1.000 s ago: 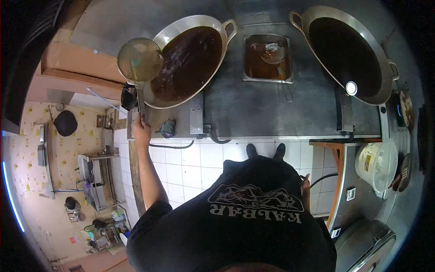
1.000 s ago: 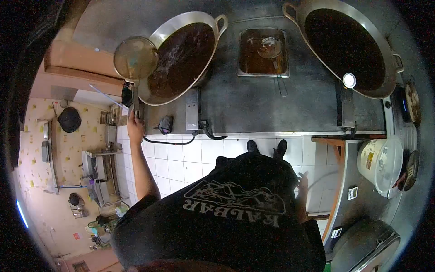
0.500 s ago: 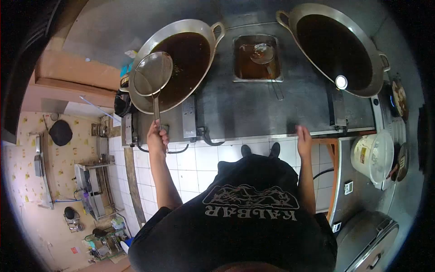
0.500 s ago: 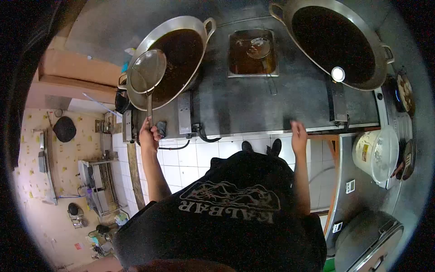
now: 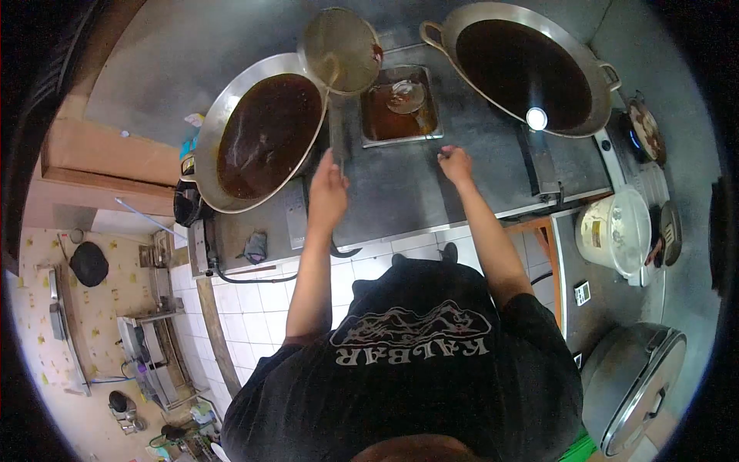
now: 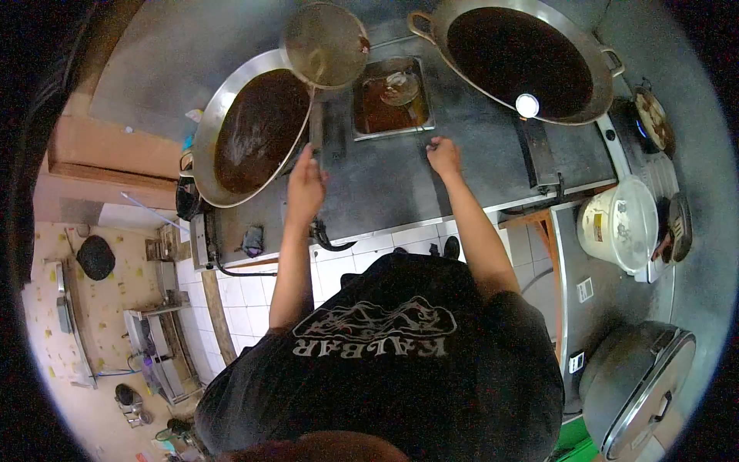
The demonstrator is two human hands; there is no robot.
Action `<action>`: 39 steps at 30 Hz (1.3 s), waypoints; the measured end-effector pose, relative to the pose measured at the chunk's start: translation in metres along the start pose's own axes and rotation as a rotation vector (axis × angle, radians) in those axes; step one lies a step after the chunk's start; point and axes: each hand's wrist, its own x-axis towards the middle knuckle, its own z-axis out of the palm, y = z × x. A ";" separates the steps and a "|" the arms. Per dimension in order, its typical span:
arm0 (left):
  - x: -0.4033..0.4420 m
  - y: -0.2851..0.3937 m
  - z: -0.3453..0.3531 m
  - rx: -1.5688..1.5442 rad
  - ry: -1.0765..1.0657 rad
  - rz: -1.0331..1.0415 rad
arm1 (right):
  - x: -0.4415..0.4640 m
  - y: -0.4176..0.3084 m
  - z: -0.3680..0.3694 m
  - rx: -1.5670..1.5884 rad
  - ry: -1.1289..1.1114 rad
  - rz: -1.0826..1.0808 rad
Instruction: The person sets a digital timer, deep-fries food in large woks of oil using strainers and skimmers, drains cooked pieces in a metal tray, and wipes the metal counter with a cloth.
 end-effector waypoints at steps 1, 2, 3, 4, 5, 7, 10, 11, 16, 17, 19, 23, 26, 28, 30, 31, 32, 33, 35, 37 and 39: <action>0.008 -0.010 0.012 0.276 0.035 0.235 | 0.001 0.001 0.002 0.021 0.024 -0.016; 0.013 -0.020 0.023 0.551 0.071 0.468 | 0.000 0.003 0.004 0.042 0.043 -0.030; 0.016 -0.027 0.031 0.550 0.066 0.469 | 0.000 0.005 0.006 0.042 0.046 -0.026; 0.020 -0.032 0.038 0.677 -0.052 0.383 | 0.001 0.004 0.007 -0.051 0.138 -0.141; 0.022 -0.038 0.042 0.803 -0.171 0.294 | 0.001 0.004 0.009 -0.144 0.228 -0.254; 0.030 -0.055 0.043 0.878 -0.221 0.302 | -0.001 -0.008 0.005 -0.094 0.214 -0.177; 0.030 -0.054 0.048 0.915 -0.243 0.323 | 0.000 -0.017 0.002 -0.094 0.212 -0.175; 0.026 -0.051 0.048 0.878 -0.217 0.329 | -0.001 -0.018 0.003 -0.146 0.218 -0.247; 0.024 -0.032 0.035 0.912 -0.268 0.315 | -0.009 -0.022 0.002 -0.155 0.139 -0.262; 0.023 -0.033 0.034 0.877 -0.241 0.330 | -0.013 -0.025 -0.001 -0.122 0.160 -0.295; 0.018 -0.020 0.032 0.904 -0.294 0.278 | -0.013 -0.025 -0.001 -0.138 0.128 -0.268; 0.021 -0.030 0.021 0.939 -0.297 0.296 | -0.004 -0.012 0.008 -0.165 0.098 -0.229; 0.015 -0.031 0.022 0.977 -0.308 0.275 | -0.003 -0.010 0.008 -0.183 0.085 -0.253; 0.025 -0.046 0.018 0.950 -0.302 0.355 | -0.005 -0.013 0.004 -0.207 0.060 -0.232; 0.025 -0.051 0.018 0.923 -0.291 0.435 | -0.006 -0.020 -0.001 -0.229 0.036 -0.215; 0.017 -0.042 0.021 0.933 -0.274 0.371 | -0.011 -0.021 -0.002 -0.204 0.054 -0.192; 0.013 -0.037 0.023 0.942 -0.257 0.310 | -0.013 -0.023 -0.004 -0.179 0.074 -0.169; 0.015 -0.039 0.022 0.942 -0.257 0.313 | -0.012 -0.022 -0.003 -0.178 0.077 -0.168; 0.019 -0.048 0.019 0.934 -0.280 0.344 | -0.010 -0.017 0.000 -0.156 0.093 -0.206; 0.014 -0.049 0.022 0.882 -0.245 0.351 | -0.009 -0.016 0.001 -0.169 0.097 -0.230; 0.011 -0.051 0.022 0.834 -0.218 0.365 | -0.008 -0.015 0.003 -0.178 0.108 -0.247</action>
